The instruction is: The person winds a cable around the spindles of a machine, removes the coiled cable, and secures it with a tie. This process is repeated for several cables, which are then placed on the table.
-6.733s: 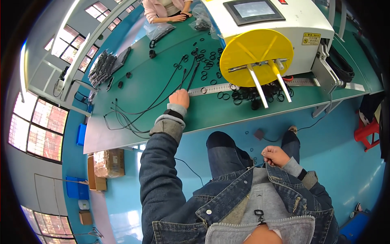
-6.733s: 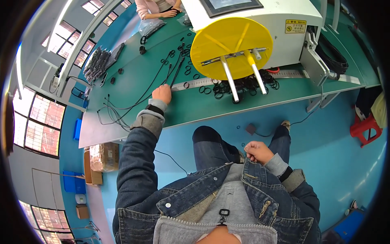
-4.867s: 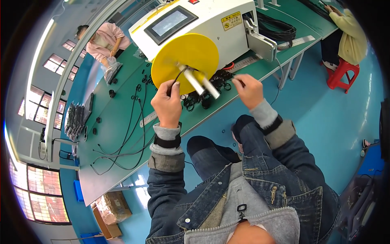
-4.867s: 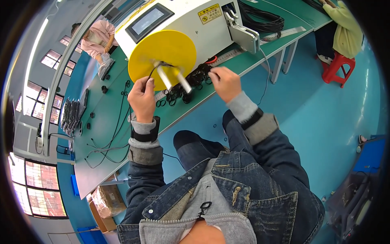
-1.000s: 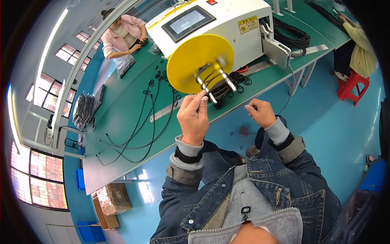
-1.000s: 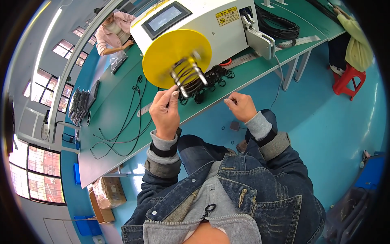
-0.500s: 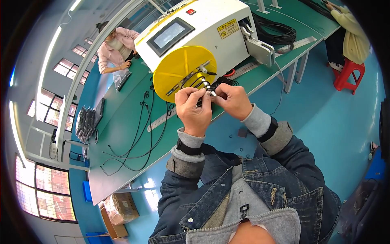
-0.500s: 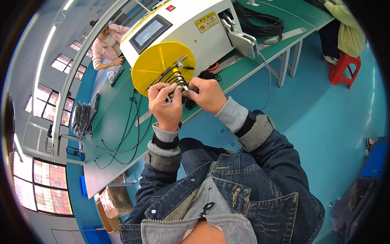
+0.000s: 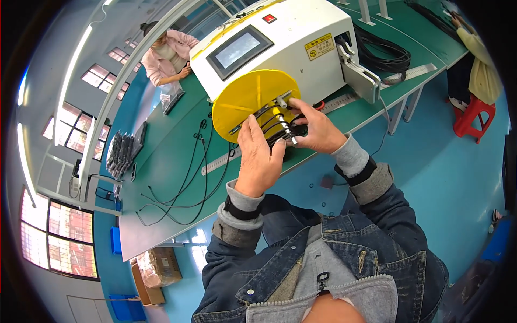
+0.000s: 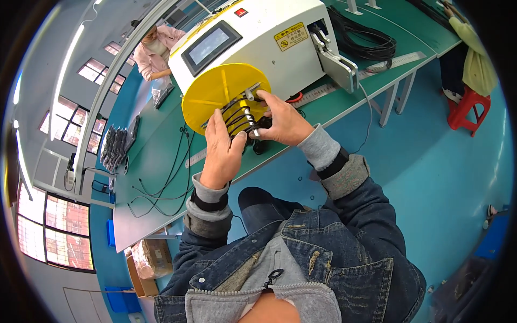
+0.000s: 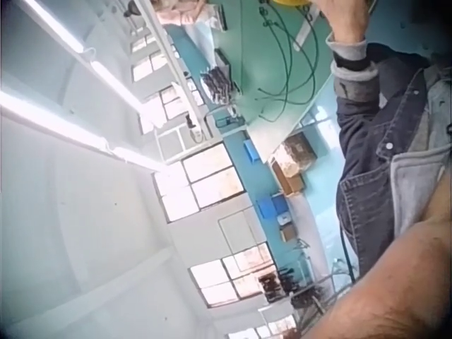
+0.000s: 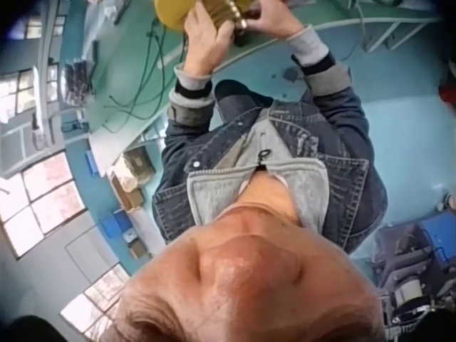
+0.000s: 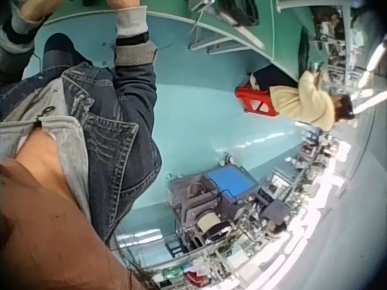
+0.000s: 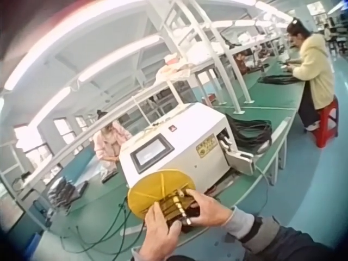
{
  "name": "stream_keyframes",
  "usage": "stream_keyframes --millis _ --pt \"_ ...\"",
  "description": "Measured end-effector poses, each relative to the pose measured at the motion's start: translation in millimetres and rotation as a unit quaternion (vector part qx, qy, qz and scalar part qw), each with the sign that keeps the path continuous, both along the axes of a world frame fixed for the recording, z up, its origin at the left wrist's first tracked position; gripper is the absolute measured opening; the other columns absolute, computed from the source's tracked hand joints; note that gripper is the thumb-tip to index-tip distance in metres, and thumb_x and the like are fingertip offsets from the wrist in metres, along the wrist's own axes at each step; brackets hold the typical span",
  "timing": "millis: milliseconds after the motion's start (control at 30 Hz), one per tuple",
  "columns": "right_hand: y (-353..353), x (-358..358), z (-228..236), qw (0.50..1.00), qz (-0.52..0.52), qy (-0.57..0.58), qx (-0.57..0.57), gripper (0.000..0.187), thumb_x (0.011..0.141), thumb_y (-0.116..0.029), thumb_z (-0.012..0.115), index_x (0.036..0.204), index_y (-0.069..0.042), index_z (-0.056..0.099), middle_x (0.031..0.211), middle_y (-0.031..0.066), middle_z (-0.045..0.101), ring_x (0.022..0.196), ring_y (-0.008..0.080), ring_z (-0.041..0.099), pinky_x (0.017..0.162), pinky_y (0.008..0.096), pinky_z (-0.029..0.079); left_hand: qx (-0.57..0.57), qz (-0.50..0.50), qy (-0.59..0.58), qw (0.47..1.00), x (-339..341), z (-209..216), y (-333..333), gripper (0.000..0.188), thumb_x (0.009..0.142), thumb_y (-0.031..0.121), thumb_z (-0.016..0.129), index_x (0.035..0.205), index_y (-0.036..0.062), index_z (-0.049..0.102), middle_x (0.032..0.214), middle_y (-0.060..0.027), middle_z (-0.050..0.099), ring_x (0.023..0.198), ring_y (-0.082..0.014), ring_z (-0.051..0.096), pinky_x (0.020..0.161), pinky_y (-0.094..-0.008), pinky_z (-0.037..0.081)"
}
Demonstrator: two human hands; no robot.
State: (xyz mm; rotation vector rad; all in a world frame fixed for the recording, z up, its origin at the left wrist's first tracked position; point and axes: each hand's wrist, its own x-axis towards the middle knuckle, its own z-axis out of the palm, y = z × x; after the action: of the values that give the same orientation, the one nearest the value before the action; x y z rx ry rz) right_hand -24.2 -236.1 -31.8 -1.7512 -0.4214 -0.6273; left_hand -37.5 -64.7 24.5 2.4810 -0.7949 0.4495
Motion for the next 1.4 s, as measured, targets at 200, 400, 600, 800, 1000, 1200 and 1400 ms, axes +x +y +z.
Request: stream_keyframes --millis 200,400,600,800,1000,1200,1400 --pt "11.8 9.1 -10.4 0.959 0.199 0.072 0.188 0.075 0.067 -0.011 0.075 0.127 0.004 0.031 0.116 0.0151 0.047 0.104 0.022 0.052 0.089 0.0297 0.045 0.024 -0.006 -0.042 0.999 3.0 2.1 4.4 0.063 0.078 0.02 0.053 0.125 -0.0129 0.027 0.117 -0.0326 0.033 0.104 -0.0414 0.035 0.094 -0.0454 0.028" --pt "39.5 -1.7 -21.1 0.904 0.237 0.064 0.35 0.06 0.074 0.0 0.067 0.125 0.002 0.034 0.116 0.0126 0.049 0.103 0.0159 0.052 0.087 0.027 0.045 0.107 -0.034 -0.013 0.994 -3.0 14.5 1.1 0.039 0.078 0.016 0.055 0.109 -0.0054 0.044 0.101 -0.0254 0.043 0.09 -0.0369 0.04 0.081 -0.0437 0.034" --pt "49.2 -6.5 -18.5 0.912 0.179 0.03 0.367 0.036 0.08 0.002 0.06 0.113 0.0 0.043 0.101 0.0066 0.056 0.089 0.0122 0.055 0.08 0.0219 0.045 0.06 0.0 -0.12 0.991 -3.4 7.0 -6.4 0.028 0.08 0.015 0.055 0.101 -0.0012 0.046 0.09 -0.019 0.048 0.09 -0.0371 0.043 0.08 -0.0442 0.035" --pt "44.8 -13.2 -19.4 0.917 0.19 0.121 0.328 0.018 0.084 0.0 0.055 0.101 -0.002 0.049 0.088 0.0034 0.058 0.075 0.01 0.055 0.069 0.0205 0.045 -0.021 -0.015 0.054 0.998 -3.1 8.4 -3.6 0.019 0.084 0.016 0.051 0.093 0.0005 0.043 0.085 -0.0217 0.052 0.077 -0.0399 0.053 0.064 -0.0466 0.043" --pt "43.8 -23.0 0.0 0.994 0.002 0.054 0.094 0.012 0.084 -0.008 0.053 0.092 0.0 0.049 0.069 0.006 0.056 0.061 0.0104 0.054 0.054 0.0226 0.042 0.067 -0.025 0.016 0.997 0.5 18.8 -3.4 0.017 0.085 0.016 0.05 0.087 0.0013 0.04 0.08 -0.0231 0.054 0.063 -0.0417 0.053 0.054 -0.0479 0.043" --pt "46.5 -23.6 -1.2 0.983 0.032 0.123 0.136 0.012 0.083 -0.008 0.05 0.09 0.0 0.046 0.062 0.0069 0.054 0.052 0.0112 0.052 0.047 0.0248 0.04 0.206 -0.012 0.039 0.978 -0.2 36.5 -7.2 0.019 0.082 0.016 0.053 0.08 0.0014 0.04 0.072 -0.0213 0.054 0.058 -0.0408 0.054 0.052 -0.0476 0.043" --pt "54.8 -41.7 -14.3 0.984 -0.002 0.081 0.16 0.01 0.084 -0.006 0.046 0.092 0.0 0.045 0.064 0.0077 0.056 0.053 0.0136 0.055 0.047 0.0271 0.041 0.13 -0.044 -0.011 0.991 -30.4 27.3 -5.1 0.02 0.079 0.015 0.056 0.079 0.0006 0.041 0.08 -0.0217 0.056 0.067 -0.0389 0.056 0.057 -0.0439 0.045"
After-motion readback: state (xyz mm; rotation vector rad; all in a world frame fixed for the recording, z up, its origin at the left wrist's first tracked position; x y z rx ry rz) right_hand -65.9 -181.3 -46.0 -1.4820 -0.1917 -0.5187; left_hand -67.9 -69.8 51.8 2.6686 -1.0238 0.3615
